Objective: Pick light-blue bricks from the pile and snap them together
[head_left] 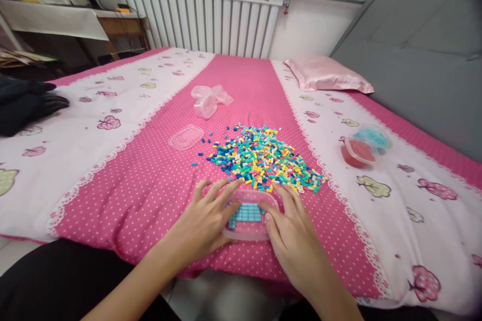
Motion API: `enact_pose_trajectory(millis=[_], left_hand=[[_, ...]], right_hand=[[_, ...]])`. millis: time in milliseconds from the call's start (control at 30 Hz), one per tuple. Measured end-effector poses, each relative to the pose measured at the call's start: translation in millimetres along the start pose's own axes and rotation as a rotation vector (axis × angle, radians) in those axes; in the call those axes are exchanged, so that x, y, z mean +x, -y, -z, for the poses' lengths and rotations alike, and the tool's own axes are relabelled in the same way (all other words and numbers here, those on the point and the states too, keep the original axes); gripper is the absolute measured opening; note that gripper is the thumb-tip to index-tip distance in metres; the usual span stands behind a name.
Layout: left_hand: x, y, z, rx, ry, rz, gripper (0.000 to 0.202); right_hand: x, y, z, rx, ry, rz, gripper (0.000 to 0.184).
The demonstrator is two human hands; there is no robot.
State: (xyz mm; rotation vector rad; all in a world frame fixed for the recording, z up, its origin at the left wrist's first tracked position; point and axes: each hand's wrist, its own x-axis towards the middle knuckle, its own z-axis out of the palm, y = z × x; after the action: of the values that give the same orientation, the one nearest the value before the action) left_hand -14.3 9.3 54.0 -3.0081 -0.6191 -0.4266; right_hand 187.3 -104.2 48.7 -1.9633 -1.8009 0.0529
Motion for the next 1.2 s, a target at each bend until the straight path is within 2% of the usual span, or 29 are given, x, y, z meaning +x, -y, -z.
enact_pose_trajectory(millis=[233,433,700,867,1033,1200], left_hand=[[0.0,0.5,-1.0,0.024,-0.006,-0.009,0.061],[0.3,0.7,1.2,0.029,-0.019,-0.018,0.056],[1.7,0.7,3.6,0.04,-0.062,-0.023,0.047],[-0.8,4.8,7.9,-0.029,-0.077,-0.018,0.031],[-5.2,12.4,13.2,-0.138,-0.039,-0.034,0.013],[-5.2,13.7,9.3,-0.197,-0.024,-0.025,0.012]], right_hand=[[1.1,0.3,-1.6,-0.012,0.022,0.007,0.04],[-1.4,-0.5,4.8,0.023,-0.069,0.024,0.035],[-5.7,3.0,8.5,0.033,0.015,0.042,0.034],[-6.6,2.5,7.9,0.079,0.008,0.044,0.035],[-6.3,-13.3,10.2,0.235,-0.16,0.063,0.032],[-5.9,-43.3,-3.2,0.31,-0.38,0.063,0.032]])
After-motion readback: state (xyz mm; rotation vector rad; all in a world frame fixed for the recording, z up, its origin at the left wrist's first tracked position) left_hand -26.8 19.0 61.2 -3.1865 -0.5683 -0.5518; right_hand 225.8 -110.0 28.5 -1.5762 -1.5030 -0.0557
